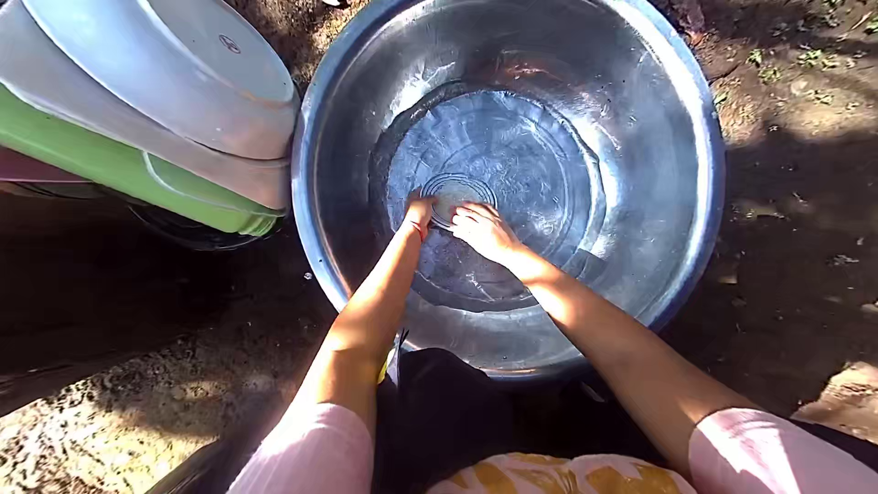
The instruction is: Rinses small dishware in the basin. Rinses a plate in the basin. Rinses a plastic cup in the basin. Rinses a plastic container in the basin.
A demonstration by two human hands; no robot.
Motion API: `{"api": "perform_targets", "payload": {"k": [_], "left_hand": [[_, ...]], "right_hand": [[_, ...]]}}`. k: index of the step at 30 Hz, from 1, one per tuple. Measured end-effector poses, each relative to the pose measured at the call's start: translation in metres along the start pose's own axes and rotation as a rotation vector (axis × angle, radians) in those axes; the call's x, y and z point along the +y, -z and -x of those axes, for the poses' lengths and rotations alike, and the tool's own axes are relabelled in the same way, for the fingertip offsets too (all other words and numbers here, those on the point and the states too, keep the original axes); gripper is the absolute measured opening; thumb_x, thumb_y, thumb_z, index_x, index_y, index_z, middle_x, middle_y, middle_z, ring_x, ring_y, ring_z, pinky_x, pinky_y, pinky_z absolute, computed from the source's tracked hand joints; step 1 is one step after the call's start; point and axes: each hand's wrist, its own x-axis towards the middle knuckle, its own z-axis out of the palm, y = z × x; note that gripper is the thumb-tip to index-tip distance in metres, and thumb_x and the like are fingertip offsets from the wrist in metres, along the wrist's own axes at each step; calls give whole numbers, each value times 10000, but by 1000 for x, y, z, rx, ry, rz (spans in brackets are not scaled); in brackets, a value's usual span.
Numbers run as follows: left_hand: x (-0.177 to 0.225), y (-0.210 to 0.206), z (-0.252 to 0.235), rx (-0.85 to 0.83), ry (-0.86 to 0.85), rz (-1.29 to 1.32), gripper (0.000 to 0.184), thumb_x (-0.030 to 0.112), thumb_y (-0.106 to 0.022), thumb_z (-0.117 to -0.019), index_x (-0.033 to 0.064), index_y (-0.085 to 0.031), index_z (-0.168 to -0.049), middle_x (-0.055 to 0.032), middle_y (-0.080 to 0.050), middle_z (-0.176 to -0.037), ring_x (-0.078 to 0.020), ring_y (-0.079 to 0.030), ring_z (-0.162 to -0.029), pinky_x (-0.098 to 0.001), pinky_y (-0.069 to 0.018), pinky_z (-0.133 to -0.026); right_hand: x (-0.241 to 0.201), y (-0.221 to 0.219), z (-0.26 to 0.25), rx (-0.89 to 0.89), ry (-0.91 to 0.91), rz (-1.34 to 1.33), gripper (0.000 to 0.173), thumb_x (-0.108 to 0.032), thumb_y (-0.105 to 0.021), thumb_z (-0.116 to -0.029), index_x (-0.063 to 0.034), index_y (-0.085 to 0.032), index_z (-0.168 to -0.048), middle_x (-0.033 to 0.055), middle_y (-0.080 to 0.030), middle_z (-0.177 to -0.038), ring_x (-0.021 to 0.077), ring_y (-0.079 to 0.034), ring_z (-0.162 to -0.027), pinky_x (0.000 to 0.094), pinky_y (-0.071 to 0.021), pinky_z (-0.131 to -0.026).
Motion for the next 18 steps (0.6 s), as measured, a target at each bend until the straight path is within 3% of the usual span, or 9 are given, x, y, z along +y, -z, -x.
{"api": "perform_targets", "payload": {"k": [1, 3, 5, 6, 9, 11, 13, 15, 18], "left_hand": [[-3, -2, -1, 43, -51, -281, 475, 129, -561, -1039, -37, -444, -1468, -307, -572, -1358, -397, -578, -1256, -536, -471, -1046], [-3, -5, 2, 143, -164, -719, 527, 275, -611, -1025, -30, -480, -1436, -324, -578, -1352, -467, -572, -1273, -622, -459, -1046], [-7, -8, -5, 257, -379, -949, 653, 331, -656, -992, 27, -433, -1525, -303, -449, -1515, -487, -440, -1399, -650, -355, -1125], [-14, -11, -12, 271, -523, -1025, 691, 312, -638, -998, 24, -374, -1567, -298, -378, -1577, -498, -359, -1455, -659, -275, -1163], [-28, -26, -24, 41, -756, -1212, 711, 292, -517, -1024, 16, -246, -1620, -275, -56, -1696, -472, -37, -1570, -649, -64, -1239], [-27, -26, -21, -96, -784, -1276, 747, 292, -575, -988, 123, -254, -1640, -226, 10, -1714, -445, 12, -1578, -638, -65, -1238], [-24, -17, -13, -63, -749, -1209, 704, 329, -623, -995, 144, -340, -1612, -173, -171, -1709, -425, -177, -1561, -644, -220, -1194], [-19, -19, -2, 65, -559, -972, 696, 323, -687, -974, 10, -423, -1537, -283, -419, -1551, -460, -395, -1442, -605, -335, -1159], [-4, -40, 28, -20, -271, -692, 449, 179, -619, -1015, -111, -543, -1348, -337, -598, -1300, -442, -587, -1246, -558, -450, -1077]], "right_hand": [[11, 6, 8, -97, -67, 26, 410, -338, -575, -1025, -84, -689, -1325, 127, -555, -1507, 401, -389, -1479, 617, -211, -1221], [31, 20, 18, -152, -273, 77, 516, -402, -571, -1014, -171, -572, -1476, 138, -371, -1638, 401, -218, -1553, 620, -120, -1248], [37, 30, 16, -44, -507, 133, 589, -412, -602, -1014, -112, -507, -1512, 242, -415, -1575, 445, -362, -1474, 615, -269, -1203], [36, 29, 11, 51, -606, 90, 617, -347, -633, -1005, -8, -483, -1498, 307, -477, -1490, 479, -440, -1401, 605, -324, -1168], [13, 22, -19, 181, -918, -234, 604, -197, -579, -1031, 108, -366, -1507, 355, -486, -1439, 450, -484, -1362, 527, -390, -1148], [2, 23, -25, 167, -1055, -328, 593, -183, -562, -1044, 109, -335, -1508, 355, -486, -1445, 443, -498, -1364, 542, -399, -1143], [9, 27, -17, 159, -1064, -256, 497, -222, -588, -1044, 102, -481, -1404, 334, -565, -1360, 449, -559, -1290, 578, -433, -1086], [20, 27, -9, 245, -1084, -132, 439, -252, -619, -1017, 46, -582, -1337, 300, -577, -1359, 451, -530, -1309, 586, -418, -1092], [8, 17, -14, 305, -1153, 34, 566, -243, -515, -1035, 10, -411, -1530, 319, -406, -1525, 480, -357, -1444, 555, -297, -1188]]}}
